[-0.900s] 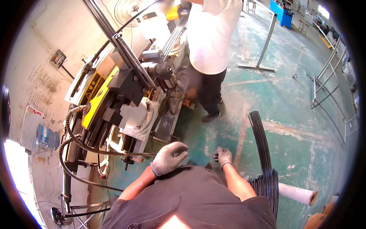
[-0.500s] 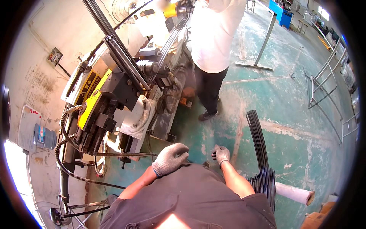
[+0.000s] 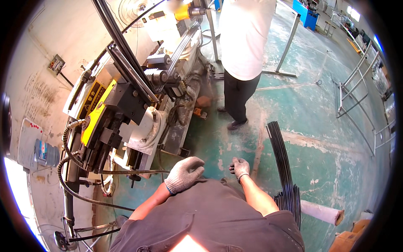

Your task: The person collaborates with a coworker to assemble metal frames by picking up bent metal bars, aligning them into rectangular shapes, and placing them onto a metal rack. The person repeatedly handles the bars, coordinating with the coworker to complete the assembly.

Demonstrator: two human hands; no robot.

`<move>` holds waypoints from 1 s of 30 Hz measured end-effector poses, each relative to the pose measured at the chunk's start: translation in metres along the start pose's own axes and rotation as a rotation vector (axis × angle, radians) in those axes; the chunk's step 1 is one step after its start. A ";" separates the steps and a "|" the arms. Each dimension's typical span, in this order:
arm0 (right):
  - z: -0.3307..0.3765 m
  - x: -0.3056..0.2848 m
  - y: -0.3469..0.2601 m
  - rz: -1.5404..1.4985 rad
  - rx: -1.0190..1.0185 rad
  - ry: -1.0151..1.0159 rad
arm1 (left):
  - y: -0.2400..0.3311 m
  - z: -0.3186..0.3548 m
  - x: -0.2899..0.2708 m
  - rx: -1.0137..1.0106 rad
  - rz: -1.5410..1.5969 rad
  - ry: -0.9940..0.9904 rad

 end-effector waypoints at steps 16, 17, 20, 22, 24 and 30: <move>0.002 -0.038 0.009 -0.010 0.015 0.047 | 0.019 -0.009 0.028 0.043 -0.040 -0.041; 0.002 -0.040 0.009 -0.010 0.014 0.049 | 0.022 -0.010 0.029 0.037 -0.038 -0.033; 0.000 -0.050 0.012 -0.025 0.009 0.050 | 0.028 -0.012 0.034 0.054 -0.036 -0.022; 0.000 -0.055 0.013 -0.028 0.008 0.047 | 0.033 -0.013 0.037 0.068 -0.033 -0.017; 0.002 -0.060 0.015 -0.021 0.014 0.051 | 0.037 -0.013 0.040 0.074 -0.023 -0.019; -0.003 -0.071 0.021 -0.026 0.017 0.061 | 0.062 -0.012 0.046 0.289 -0.168 -0.058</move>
Point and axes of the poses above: each hand's wrist, its own z-axis away from the middle knuckle, its own x-axis out of the palm, y = z × x, the point moved 10 cm from there along -z, towards the middle knuckle
